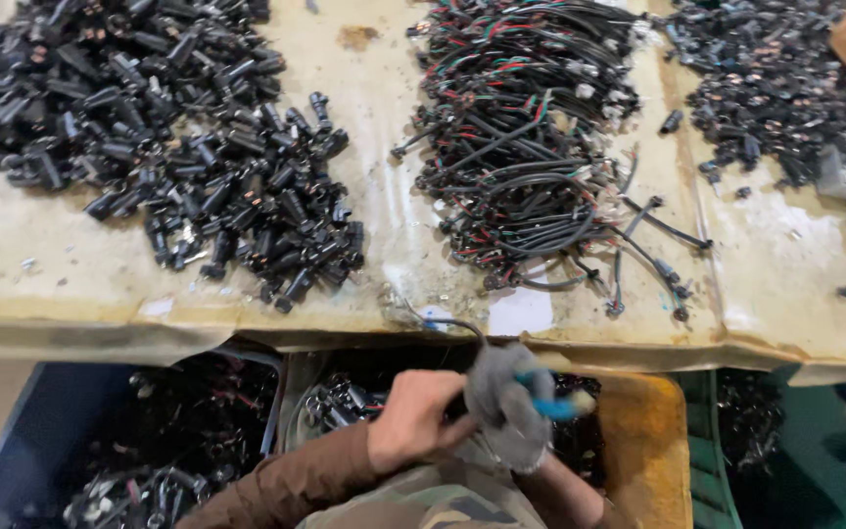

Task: The person repeatedly picks up black insulated wires from a table, uses pliers to strip the insulation from the ends, and places the stripped wires into a bin below. The process is continuous and repetitive throughout the clip.

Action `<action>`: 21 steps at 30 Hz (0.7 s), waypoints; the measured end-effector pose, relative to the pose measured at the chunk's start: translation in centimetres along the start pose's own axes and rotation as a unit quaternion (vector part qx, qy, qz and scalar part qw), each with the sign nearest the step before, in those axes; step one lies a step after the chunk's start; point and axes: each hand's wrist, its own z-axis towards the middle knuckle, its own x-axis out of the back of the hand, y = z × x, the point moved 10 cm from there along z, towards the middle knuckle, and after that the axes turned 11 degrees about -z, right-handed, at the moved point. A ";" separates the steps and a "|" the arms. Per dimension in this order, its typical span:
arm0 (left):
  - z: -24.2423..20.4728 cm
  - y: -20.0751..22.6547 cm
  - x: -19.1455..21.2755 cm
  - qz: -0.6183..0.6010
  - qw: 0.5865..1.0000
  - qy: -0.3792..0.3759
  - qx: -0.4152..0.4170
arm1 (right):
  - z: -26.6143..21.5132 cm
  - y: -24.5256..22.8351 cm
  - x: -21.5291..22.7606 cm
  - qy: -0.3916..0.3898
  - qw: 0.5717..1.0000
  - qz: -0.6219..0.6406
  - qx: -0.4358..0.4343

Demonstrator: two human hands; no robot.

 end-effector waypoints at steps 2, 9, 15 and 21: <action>1.7 -1.2 0.1 0.099 0.991 -0.074 0.054 | 1.2 2.3 1.9 0.030 0.994 0.051 -0.093; -2.2 1.8 4.5 -0.158 0.951 -0.262 -0.040 | 12.6 -1.9 7.2 0.030 0.838 -0.539 0.077; -8.4 -9.7 -1.7 0.309 0.893 -0.308 0.111 | 15.8 4.7 6.3 -0.007 0.649 -0.754 0.104; -10.2 -10.8 1.7 0.211 0.941 -0.228 0.136 | 14.6 4.7 9.8 0.025 0.688 -0.724 0.049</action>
